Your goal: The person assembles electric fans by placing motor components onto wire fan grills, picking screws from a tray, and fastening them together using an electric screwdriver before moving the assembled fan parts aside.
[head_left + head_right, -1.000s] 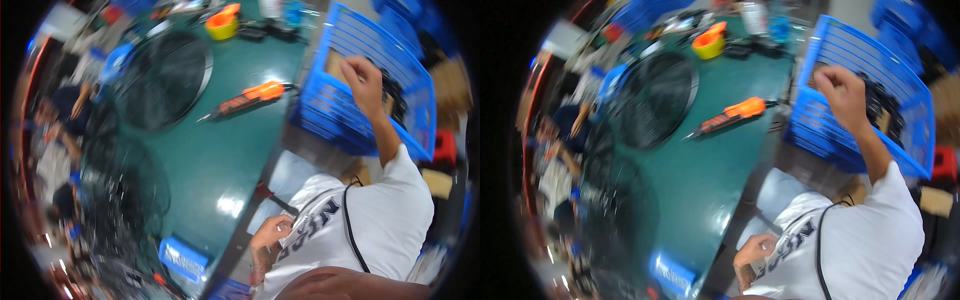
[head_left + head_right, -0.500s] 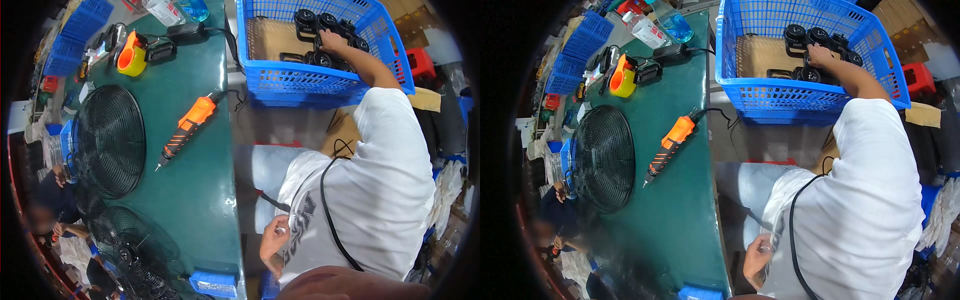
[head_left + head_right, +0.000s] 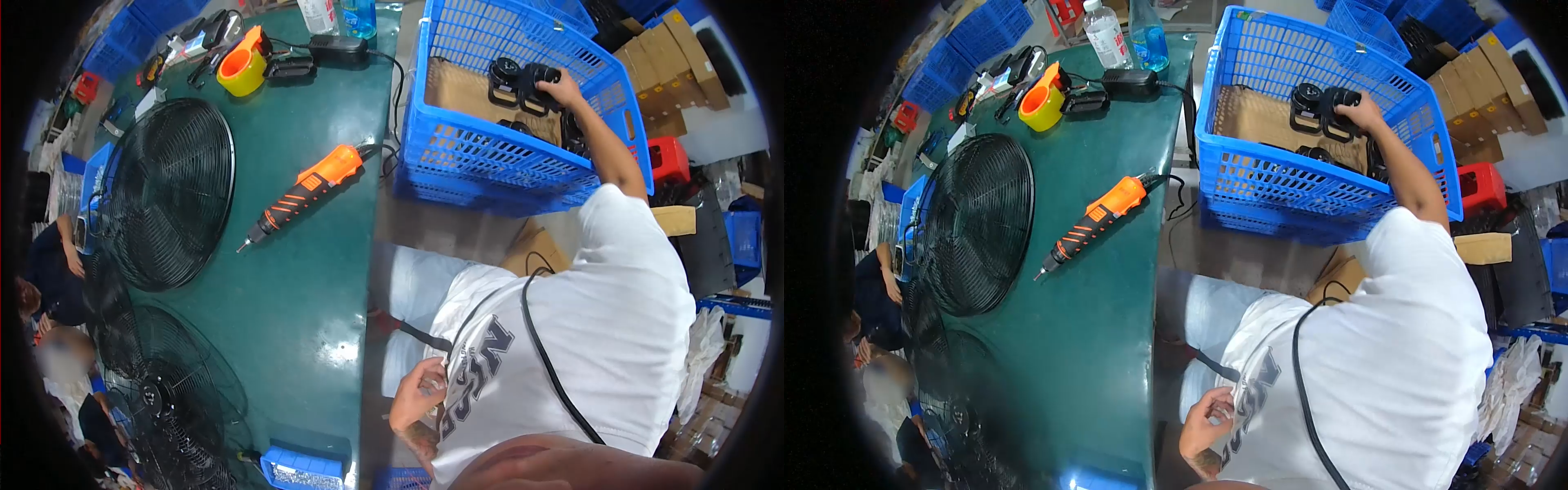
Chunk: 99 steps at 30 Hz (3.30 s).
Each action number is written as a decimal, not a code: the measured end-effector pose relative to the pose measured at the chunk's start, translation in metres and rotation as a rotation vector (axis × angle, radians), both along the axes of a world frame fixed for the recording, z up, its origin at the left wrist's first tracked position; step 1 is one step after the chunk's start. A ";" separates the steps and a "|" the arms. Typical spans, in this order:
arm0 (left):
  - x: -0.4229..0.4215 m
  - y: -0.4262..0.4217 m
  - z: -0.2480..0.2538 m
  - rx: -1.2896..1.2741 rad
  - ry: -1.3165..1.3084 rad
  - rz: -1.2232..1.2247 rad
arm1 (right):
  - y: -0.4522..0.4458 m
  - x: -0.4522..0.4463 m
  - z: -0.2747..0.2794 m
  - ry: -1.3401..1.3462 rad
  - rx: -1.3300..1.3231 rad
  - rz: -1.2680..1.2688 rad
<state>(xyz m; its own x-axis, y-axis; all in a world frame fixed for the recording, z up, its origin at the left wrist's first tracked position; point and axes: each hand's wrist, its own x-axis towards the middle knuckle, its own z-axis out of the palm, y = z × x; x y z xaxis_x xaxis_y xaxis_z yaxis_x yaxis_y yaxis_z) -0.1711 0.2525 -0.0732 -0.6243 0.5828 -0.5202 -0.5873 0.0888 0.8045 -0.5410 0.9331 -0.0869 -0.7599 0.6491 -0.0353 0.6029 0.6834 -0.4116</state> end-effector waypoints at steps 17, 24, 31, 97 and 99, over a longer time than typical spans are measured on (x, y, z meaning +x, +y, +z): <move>-0.081 0.025 0.049 0.301 0.555 0.916 | -0.472 0.101 0.118 0.326 -1.337 1.534; -0.028 -0.026 0.036 -0.688 0.994 1.380 | -0.572 0.126 0.127 0.322 -0.490 2.207; -0.016 -0.030 0.002 -1.240 1.037 1.132 | -0.634 0.126 0.111 -0.049 -0.528 2.404; -0.033 -0.022 0.000 -1.341 0.833 1.260 | -0.755 -0.105 0.089 0.842 -0.227 1.458; -0.034 -0.025 0.006 -1.344 0.783 1.264 | -0.777 -0.147 0.064 0.843 -0.006 1.356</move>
